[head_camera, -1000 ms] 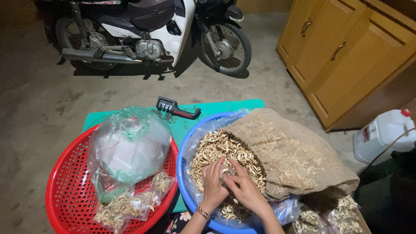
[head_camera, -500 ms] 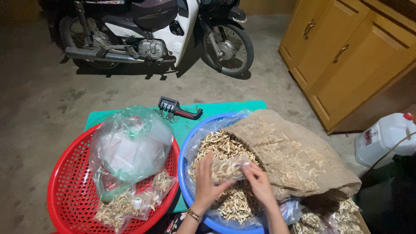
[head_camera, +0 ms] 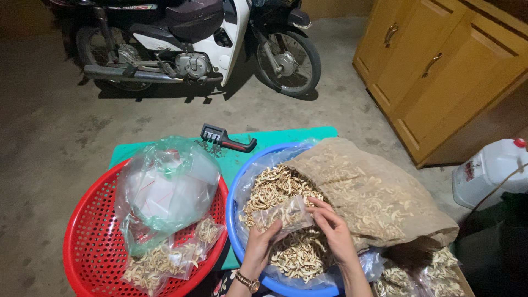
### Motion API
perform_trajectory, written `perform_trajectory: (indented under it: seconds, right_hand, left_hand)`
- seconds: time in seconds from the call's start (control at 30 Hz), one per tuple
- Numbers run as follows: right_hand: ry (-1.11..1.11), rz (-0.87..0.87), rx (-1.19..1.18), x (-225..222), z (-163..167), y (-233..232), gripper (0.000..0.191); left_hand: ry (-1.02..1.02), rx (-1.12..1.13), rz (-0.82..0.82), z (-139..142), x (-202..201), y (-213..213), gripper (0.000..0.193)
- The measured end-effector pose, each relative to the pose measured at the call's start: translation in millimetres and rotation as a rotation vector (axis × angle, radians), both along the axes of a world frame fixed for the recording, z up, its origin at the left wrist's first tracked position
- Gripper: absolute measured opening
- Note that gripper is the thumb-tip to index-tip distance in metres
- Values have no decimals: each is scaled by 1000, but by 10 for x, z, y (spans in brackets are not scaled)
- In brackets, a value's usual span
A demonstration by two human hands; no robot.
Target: The person scoops dried mushrooms from a blue basin into small clear plastic bags and places the filled bags into a red basket. The process is repeated multiple times throughout the clip.
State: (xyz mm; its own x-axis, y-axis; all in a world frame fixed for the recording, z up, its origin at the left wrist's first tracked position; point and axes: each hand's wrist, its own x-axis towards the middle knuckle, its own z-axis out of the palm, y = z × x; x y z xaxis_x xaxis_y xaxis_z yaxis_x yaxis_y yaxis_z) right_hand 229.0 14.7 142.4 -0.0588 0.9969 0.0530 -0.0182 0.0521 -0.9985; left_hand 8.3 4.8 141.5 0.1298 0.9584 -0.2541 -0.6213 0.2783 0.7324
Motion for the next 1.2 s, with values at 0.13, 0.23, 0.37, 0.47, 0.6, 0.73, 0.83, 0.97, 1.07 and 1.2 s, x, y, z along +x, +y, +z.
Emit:
perform_trajectory:
  seconds: [0.13, 0.23, 0.37, 0.47, 0.6, 0.73, 0.83, 0.97, 1.07, 1.2]
  right_hand:
    - [-150, 83, 27, -87, -108, 16, 38]
    - [-171, 170, -21, -128, -196, 36, 40]
    - [-231, 223, -78, -204, -157, 42, 42]
    - [-20, 112, -9, -275, -8, 37, 43]
    - [119, 24, -50, -227, 180, -44, 45]
    - [167, 46, -108, -266, 180, -50, 44]
    - [101, 85, -55, -291, 146, -32, 43]
    - [-39, 128, 88, -253, 146, -11, 42]
    - [-34, -45, 39, -164, 157, -26, 32]
    - [-203, -5, 82, -111, 91, -45, 25]
  left_hand:
    - [17, -6, -12, -12, 58, -37, 43]
    - [-8, -20, -22, -27, 57, -61, 43]
    - [28, 17, -10, -32, 12, -88, 42]
    - [7, -5, 1, -19, -14, -56, 41]
    - [-18, -44, -8, -27, -45, -35, 41]
    - [6, -24, -59, -43, -25, -72, 41]
    - [14, -46, -81, -19, -12, -106, 40]
    - [11, -62, -84, 33, -52, -106, 42]
    - [22, -63, -48, 67, -79, -95, 45]
    - [45, -61, 36, 77, -53, -98, 46]
